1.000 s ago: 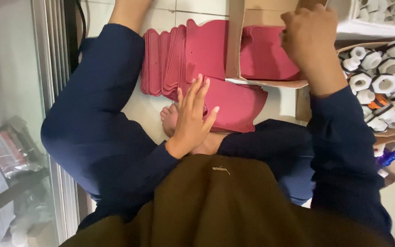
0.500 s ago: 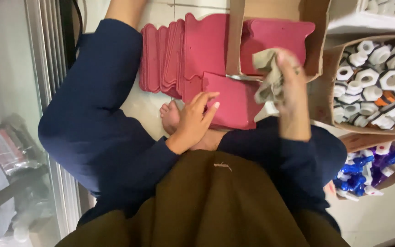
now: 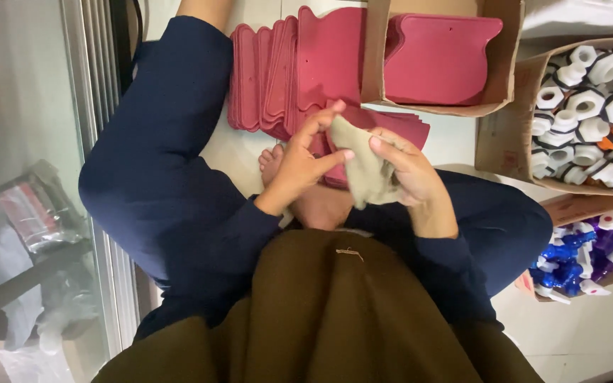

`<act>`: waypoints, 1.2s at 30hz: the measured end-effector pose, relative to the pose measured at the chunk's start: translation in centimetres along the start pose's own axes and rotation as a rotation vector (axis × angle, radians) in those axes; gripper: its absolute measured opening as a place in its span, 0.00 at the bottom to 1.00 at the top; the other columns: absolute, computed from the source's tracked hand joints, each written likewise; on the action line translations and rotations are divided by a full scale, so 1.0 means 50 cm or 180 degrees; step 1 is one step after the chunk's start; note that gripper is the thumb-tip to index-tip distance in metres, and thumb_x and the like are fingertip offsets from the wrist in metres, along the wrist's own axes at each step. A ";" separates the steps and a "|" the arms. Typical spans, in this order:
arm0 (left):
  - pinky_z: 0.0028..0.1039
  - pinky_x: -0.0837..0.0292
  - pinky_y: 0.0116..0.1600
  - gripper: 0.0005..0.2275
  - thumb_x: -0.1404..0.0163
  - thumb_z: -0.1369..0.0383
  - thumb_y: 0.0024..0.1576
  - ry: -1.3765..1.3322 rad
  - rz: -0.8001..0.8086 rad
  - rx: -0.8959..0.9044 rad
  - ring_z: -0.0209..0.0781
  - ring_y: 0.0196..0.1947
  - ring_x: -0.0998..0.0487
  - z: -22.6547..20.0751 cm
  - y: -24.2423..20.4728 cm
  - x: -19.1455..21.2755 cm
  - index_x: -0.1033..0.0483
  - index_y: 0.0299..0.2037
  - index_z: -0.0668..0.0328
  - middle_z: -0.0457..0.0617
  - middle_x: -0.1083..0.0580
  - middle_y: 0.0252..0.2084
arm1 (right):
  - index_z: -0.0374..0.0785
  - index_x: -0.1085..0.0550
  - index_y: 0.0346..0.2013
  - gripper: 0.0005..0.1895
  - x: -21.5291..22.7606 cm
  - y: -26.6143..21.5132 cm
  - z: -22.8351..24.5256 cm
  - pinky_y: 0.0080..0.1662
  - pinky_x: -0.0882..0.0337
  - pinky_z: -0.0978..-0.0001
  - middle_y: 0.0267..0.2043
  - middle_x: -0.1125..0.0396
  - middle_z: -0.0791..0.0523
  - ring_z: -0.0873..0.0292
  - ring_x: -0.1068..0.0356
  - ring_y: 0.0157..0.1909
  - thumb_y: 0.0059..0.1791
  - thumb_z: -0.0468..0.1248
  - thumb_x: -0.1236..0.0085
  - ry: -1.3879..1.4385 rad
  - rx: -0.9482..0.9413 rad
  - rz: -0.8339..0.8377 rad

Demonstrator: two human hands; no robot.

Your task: The person sits on the floor and wipes pink plastic parts with a cloth. They pick up each part from a stack, wipe it, and place it into a cardboard box.

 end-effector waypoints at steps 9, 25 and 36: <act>0.31 0.25 0.52 0.13 0.42 0.71 0.60 -0.0984 -0.0837 0.0736 0.33 0.43 0.26 0.098 -0.032 0.043 0.27 0.52 0.60 0.46 0.25 0.43 | 0.41 0.30 0.64 0.20 -0.009 -0.063 0.123 0.54 0.27 0.60 0.59 0.39 0.52 0.57 0.35 0.59 0.57 0.42 0.46 -0.0915 0.1030 -0.1427; 0.37 0.23 0.46 0.11 0.49 0.60 0.64 0.0859 -0.0319 0.0692 0.40 0.44 0.19 0.010 -0.036 0.018 0.21 0.47 0.57 0.56 0.19 0.36 | 0.36 0.32 0.67 0.22 -0.072 -0.038 0.047 0.51 0.20 0.49 0.57 0.28 0.46 0.47 0.24 0.56 0.57 0.34 0.49 0.0373 0.0910 -0.0696; 0.37 0.28 0.47 0.10 0.38 0.64 0.55 0.1797 -0.0554 0.0447 0.47 0.37 0.21 -0.028 -0.027 0.004 0.22 0.44 0.47 0.45 0.27 0.38 | 0.37 0.32 0.67 0.28 -0.121 -0.113 0.062 0.52 0.22 0.44 0.61 0.30 0.48 0.48 0.25 0.57 0.51 0.29 0.43 0.1093 0.0411 -0.0048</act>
Point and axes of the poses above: each hand's wrist, its own y-axis towards the middle knuckle, its own x-axis out of the back of the hand, z = x × y, the point moved 10 cm from there along y, towards the middle knuckle
